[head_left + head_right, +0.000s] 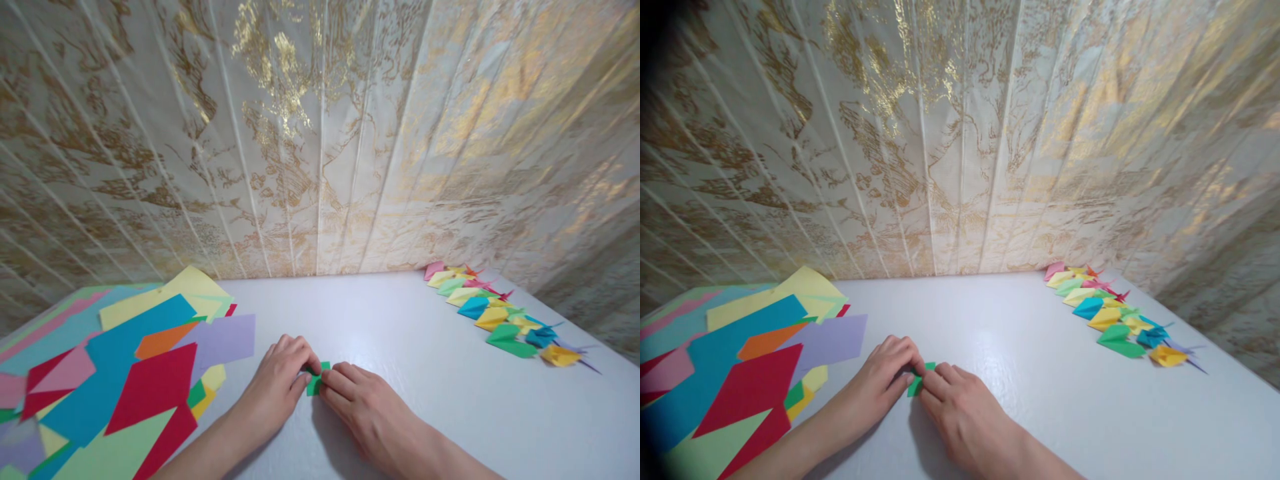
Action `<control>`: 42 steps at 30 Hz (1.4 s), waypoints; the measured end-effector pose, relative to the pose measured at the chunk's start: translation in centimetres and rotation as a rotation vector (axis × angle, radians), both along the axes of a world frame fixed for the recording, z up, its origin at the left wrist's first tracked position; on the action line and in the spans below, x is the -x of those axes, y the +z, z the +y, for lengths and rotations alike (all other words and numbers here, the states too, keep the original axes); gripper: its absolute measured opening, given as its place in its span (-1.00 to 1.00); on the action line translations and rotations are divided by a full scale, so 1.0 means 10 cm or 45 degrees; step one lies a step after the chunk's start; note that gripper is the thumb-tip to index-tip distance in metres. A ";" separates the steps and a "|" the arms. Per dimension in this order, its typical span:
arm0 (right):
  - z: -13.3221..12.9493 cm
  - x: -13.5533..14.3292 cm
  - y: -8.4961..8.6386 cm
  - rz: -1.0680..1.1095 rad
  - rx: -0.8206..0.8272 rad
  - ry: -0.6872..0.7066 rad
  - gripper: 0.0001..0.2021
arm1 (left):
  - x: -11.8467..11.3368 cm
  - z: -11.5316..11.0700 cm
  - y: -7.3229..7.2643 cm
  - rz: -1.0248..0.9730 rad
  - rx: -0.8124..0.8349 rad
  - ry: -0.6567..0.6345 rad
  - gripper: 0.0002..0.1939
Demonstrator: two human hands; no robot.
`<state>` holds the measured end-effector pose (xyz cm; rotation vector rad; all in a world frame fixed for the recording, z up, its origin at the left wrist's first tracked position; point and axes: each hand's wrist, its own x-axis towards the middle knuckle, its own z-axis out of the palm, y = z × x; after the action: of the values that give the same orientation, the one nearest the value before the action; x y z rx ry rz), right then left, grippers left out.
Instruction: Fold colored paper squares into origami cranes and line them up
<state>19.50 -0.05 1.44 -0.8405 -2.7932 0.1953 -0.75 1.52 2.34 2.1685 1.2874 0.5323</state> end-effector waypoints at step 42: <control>0.24 -0.10 -0.01 0.064 -0.275 -0.164 -0.90 | -0.03 -0.18 -0.13 -0.078 -0.522 -0.135 -0.69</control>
<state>20.50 2.34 1.32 -0.9429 -2.6414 -0.1028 -0.42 -0.33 1.01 2.5109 1.0952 0.8743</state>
